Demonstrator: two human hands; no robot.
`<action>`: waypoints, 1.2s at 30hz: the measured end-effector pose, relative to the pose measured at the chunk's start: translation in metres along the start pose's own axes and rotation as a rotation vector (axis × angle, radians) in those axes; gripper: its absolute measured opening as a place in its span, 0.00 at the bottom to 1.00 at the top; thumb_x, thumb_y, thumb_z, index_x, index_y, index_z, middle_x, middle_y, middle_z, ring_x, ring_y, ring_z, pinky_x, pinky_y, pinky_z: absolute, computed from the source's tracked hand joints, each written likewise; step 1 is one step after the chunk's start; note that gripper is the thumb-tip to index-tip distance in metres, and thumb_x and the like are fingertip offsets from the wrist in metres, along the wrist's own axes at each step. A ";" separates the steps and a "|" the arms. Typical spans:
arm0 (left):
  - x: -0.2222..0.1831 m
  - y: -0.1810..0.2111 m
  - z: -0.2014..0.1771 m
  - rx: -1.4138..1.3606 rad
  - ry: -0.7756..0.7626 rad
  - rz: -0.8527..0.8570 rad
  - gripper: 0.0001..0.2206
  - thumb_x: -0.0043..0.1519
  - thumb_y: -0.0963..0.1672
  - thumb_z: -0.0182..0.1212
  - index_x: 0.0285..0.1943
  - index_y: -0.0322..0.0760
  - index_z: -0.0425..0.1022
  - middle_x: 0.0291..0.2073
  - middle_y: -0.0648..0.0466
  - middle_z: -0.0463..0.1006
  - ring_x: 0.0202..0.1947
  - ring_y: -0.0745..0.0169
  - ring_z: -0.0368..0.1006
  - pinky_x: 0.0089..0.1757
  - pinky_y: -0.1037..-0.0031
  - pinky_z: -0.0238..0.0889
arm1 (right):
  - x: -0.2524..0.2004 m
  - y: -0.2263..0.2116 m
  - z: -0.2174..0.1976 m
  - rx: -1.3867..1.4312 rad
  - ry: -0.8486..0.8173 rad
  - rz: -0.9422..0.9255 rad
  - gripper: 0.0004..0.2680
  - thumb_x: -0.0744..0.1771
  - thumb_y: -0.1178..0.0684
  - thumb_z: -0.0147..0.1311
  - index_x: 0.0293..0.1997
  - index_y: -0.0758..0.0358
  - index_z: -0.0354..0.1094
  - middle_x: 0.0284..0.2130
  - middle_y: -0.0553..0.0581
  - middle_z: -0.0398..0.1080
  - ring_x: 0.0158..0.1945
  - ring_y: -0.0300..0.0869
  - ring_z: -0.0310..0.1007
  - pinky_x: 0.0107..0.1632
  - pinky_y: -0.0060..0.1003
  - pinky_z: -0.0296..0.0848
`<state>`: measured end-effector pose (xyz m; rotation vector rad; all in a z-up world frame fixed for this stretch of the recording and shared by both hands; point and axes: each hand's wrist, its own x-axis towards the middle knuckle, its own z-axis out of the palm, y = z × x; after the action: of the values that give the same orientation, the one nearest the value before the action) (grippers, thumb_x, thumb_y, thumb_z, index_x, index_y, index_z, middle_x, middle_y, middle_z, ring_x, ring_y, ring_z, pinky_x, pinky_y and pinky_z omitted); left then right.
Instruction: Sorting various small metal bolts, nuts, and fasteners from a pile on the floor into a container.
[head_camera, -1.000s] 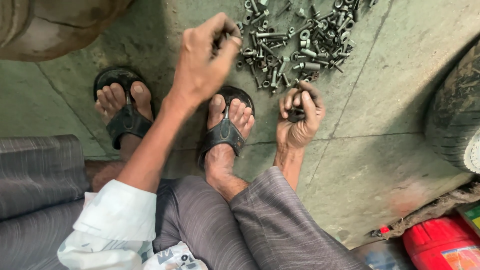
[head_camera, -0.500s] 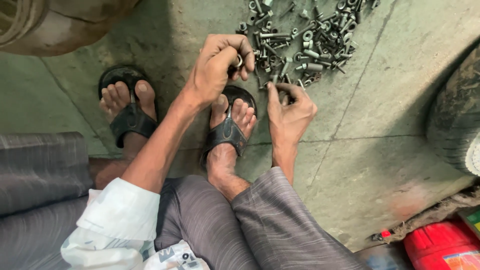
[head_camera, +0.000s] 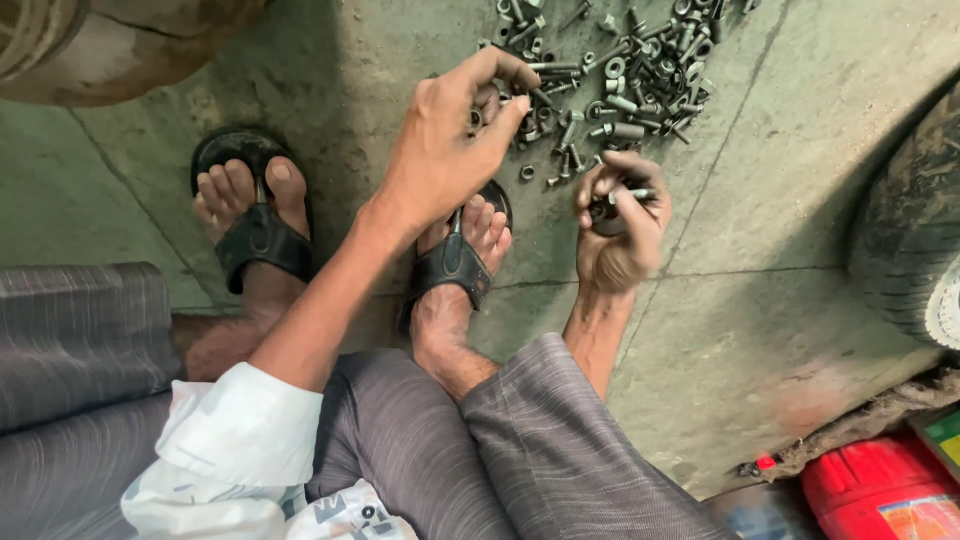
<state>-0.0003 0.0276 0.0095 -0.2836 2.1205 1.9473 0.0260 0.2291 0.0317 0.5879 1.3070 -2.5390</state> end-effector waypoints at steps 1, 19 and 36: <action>0.000 0.005 -0.001 0.056 0.010 -0.014 0.08 0.67 0.40 0.61 0.53 0.35 0.77 0.26 0.57 0.73 0.28 0.72 0.69 0.34 0.75 0.65 | 0.001 0.005 -0.008 -0.189 0.089 -0.005 0.05 0.64 0.62 0.56 0.42 0.72 0.72 0.31 0.57 0.67 0.30 0.39 0.67 0.30 0.30 0.61; -0.006 0.022 0.022 -0.458 0.217 -0.324 0.14 0.73 0.47 0.54 0.37 0.34 0.72 0.25 0.61 0.71 0.27 0.72 0.64 0.29 0.77 0.57 | 0.004 -0.010 0.018 -0.363 0.137 0.056 0.07 0.65 0.59 0.62 0.42 0.70 0.70 0.32 0.55 0.64 0.32 0.42 0.62 0.32 0.32 0.58; -0.038 0.198 -0.113 -1.221 0.915 0.533 0.13 0.75 0.41 0.43 0.61 0.24 0.67 0.50 0.47 0.70 0.53 0.63 0.67 0.56 0.72 0.58 | 0.037 -0.032 0.304 0.230 -0.815 0.071 0.09 0.72 0.53 0.45 0.49 0.70 0.68 0.43 0.62 0.70 0.47 0.47 0.66 0.55 0.40 0.64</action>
<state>-0.0304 -0.0682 0.2176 -1.0420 0.9386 3.7660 -0.0935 -0.0014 0.1971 -0.3515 0.6883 -2.4413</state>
